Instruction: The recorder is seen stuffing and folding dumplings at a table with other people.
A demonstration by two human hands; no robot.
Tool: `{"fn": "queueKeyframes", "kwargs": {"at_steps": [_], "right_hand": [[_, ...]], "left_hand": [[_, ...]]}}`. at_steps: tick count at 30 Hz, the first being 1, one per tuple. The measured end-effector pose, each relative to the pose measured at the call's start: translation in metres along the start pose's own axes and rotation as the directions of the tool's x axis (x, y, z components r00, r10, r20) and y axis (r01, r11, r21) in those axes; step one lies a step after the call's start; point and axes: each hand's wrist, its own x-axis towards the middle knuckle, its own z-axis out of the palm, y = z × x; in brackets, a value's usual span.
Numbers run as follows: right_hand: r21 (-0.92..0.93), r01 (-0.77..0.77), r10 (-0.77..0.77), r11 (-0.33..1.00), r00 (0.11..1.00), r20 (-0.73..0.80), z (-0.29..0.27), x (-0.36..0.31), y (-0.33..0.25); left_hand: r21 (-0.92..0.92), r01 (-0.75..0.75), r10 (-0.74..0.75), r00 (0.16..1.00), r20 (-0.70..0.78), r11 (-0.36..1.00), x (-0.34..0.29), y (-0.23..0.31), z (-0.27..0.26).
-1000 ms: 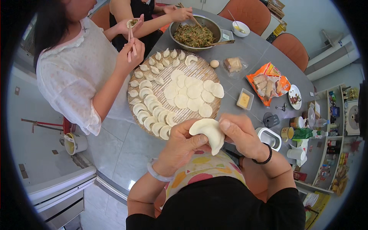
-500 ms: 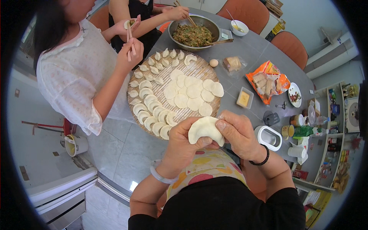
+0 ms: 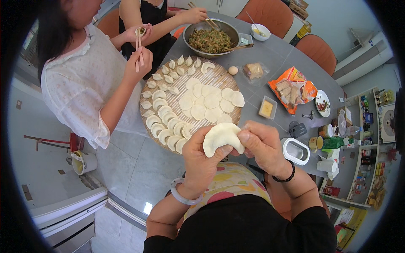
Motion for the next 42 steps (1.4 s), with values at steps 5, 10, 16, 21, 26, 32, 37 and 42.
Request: {"fn": "queueKeyframes", "kwargs": {"at_steps": [5,10,16,21,26,32,37,42], "right_hand": [[0.069,0.022,-0.021,0.997,1.0,-0.019,0.002,-0.002,0.006],[0.013,0.014,-0.013,1.0,0.997,-0.075,0.007,-0.005,0.006],[0.199,-0.022,0.034,0.98,0.998,-0.06,0.008,-0.006,0.011],[0.159,0.01,0.003,0.987,0.996,-0.085,0.01,-0.008,0.013],[0.431,-0.17,0.174,0.886,0.984,0.029,0.007,-0.01,0.013],[0.424,-0.253,0.15,0.87,0.954,0.26,-0.005,-0.013,0.022],[-0.102,-0.04,0.044,0.994,0.999,0.032,-0.009,-0.005,0.018],[-0.694,0.277,-0.307,0.665,0.948,0.083,-0.005,-0.004,0.025]], "left_hand": [[-0.004,-0.044,0.044,0.998,-0.042,0.999,0.002,-0.001,0.006],[0.035,-0.102,0.105,0.991,-0.081,0.994,0.001,-0.001,0.009],[0.16,-0.167,0.189,0.972,-0.136,0.973,0.002,-0.01,0.004],[0.192,-0.205,0.232,0.964,-0.127,0.96,0.005,-0.005,0.01],[0.233,-0.202,0.239,0.96,-0.148,0.951,0.006,-0.006,0.009],[0.139,-0.227,0.244,0.962,-0.119,0.964,0.006,-0.006,0.009],[0.365,-0.005,-0.025,0.997,0.078,0.931,0.005,0.004,-0.006],[0.494,-0.082,-0.023,0.979,0.201,0.865,-0.002,-0.024,-0.022]]}}
